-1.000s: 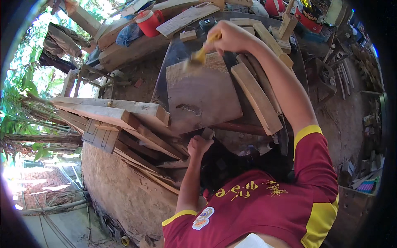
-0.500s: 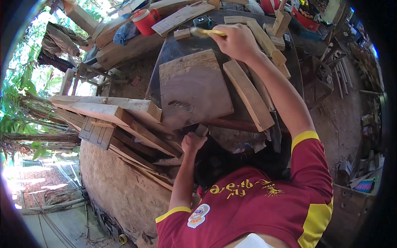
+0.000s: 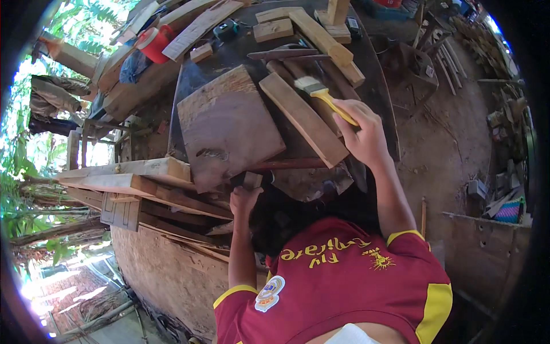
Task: The person uses a chisel and mallet to shape a small wooden block, then brushes away wood shavings from the workbench. The person handles the wooden block and tools directly, performing repeated chiseling and cleaning actions.
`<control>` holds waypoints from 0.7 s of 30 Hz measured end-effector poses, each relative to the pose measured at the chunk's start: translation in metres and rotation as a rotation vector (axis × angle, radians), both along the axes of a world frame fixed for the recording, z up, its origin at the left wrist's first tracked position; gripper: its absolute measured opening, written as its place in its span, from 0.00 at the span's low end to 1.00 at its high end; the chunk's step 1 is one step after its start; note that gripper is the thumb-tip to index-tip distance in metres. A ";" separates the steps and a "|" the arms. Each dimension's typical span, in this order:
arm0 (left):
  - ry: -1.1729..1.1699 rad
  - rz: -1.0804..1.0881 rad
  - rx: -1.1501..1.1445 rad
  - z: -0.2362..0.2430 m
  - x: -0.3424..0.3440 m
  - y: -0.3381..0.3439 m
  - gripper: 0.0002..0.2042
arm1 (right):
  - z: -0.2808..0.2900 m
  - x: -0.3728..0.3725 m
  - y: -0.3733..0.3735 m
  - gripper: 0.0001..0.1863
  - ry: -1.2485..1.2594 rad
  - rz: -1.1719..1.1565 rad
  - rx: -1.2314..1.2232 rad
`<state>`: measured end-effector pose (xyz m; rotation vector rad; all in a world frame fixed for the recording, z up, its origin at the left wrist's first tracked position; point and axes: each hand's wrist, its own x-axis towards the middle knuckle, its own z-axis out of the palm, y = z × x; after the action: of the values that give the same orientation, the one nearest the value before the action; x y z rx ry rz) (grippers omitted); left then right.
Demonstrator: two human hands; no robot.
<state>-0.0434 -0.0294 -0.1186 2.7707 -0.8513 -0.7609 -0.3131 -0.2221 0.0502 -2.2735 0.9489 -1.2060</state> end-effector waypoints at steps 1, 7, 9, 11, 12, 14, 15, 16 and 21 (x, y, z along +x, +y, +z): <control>-0.022 -0.028 -0.007 0.002 -0.001 0.001 0.34 | -0.008 -0.008 0.003 0.13 0.008 -0.024 0.010; -0.033 -0.191 -0.397 0.009 -0.013 0.030 0.28 | -0.017 -0.040 0.016 0.11 -0.006 -0.095 -0.037; 0.011 -0.255 -0.498 0.061 -0.037 0.031 0.24 | -0.011 -0.050 0.024 0.10 -0.080 -0.068 0.050; 0.053 -0.287 -0.618 0.094 -0.056 0.038 0.21 | -0.002 -0.051 0.037 0.10 -0.155 -0.002 0.141; 0.077 -0.305 -0.680 0.110 -0.065 0.039 0.19 | 0.004 -0.051 0.043 0.11 -0.127 0.091 0.169; 0.244 -0.359 -0.839 0.137 -0.078 0.038 0.13 | 0.009 -0.048 0.055 0.12 -0.073 0.289 0.230; 0.279 -0.396 -0.911 0.147 -0.083 0.035 0.12 | 0.008 -0.044 0.063 0.14 -0.051 0.392 0.274; 0.316 -0.433 -0.983 0.157 -0.087 0.033 0.11 | 0.007 -0.038 0.070 0.16 -0.028 0.493 0.319; 0.973 -0.311 -1.474 0.174 -0.109 0.012 0.30 | 0.000 0.000 0.114 0.38 -0.003 0.723 0.339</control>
<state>-0.1528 -0.0173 0.0553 0.8459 -0.9580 -0.8319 -0.3127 -0.1083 0.0498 -2.0467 0.2386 -0.6682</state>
